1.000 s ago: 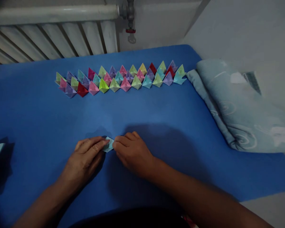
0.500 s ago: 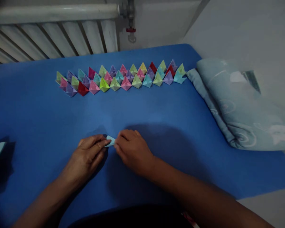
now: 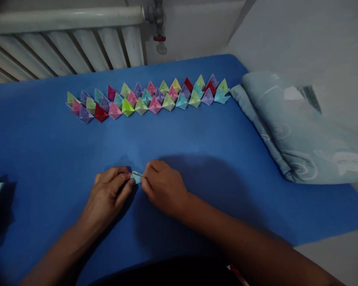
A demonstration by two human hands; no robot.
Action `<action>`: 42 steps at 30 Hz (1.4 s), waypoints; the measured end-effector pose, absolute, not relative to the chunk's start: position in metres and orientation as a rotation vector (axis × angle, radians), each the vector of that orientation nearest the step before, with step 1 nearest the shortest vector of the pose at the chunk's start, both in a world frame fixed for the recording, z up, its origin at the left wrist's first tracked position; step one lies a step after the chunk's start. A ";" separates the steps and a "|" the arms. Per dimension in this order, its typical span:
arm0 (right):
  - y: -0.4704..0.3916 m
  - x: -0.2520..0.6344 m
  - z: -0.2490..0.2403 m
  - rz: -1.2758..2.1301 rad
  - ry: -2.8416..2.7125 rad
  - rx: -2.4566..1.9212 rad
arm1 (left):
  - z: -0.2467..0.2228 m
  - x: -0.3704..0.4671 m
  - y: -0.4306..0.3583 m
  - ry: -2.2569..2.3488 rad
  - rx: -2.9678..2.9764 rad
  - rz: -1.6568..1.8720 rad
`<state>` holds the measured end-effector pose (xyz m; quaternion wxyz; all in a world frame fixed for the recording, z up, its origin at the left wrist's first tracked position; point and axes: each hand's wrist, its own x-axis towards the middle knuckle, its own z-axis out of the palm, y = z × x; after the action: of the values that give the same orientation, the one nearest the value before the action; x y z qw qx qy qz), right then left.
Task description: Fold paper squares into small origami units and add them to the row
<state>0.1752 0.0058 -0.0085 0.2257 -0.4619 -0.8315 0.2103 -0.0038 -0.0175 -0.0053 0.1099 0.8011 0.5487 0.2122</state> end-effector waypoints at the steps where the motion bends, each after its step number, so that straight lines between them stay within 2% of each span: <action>1: 0.006 0.175 -0.009 0.559 -2.303 -1.278 | -0.006 -0.003 -0.017 1.629 2.349 0.617; 15: 0.009 0.168 0.001 0.447 -2.504 -1.450 | -0.006 0.003 -0.013 1.752 2.247 0.605; 27: 0.009 0.167 0.005 0.495 -2.532 -1.502 | -0.008 0.000 -0.013 1.764 2.230 0.632; 42: 0.015 0.178 -0.001 0.513 -2.429 -1.366 | -0.015 -0.028 -0.018 1.499 2.579 0.491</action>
<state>0.1785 0.0147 -0.0011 0.1535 -0.4763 -0.8471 0.1787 -0.0282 -0.0180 -0.0148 0.0590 0.8516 0.4950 0.1621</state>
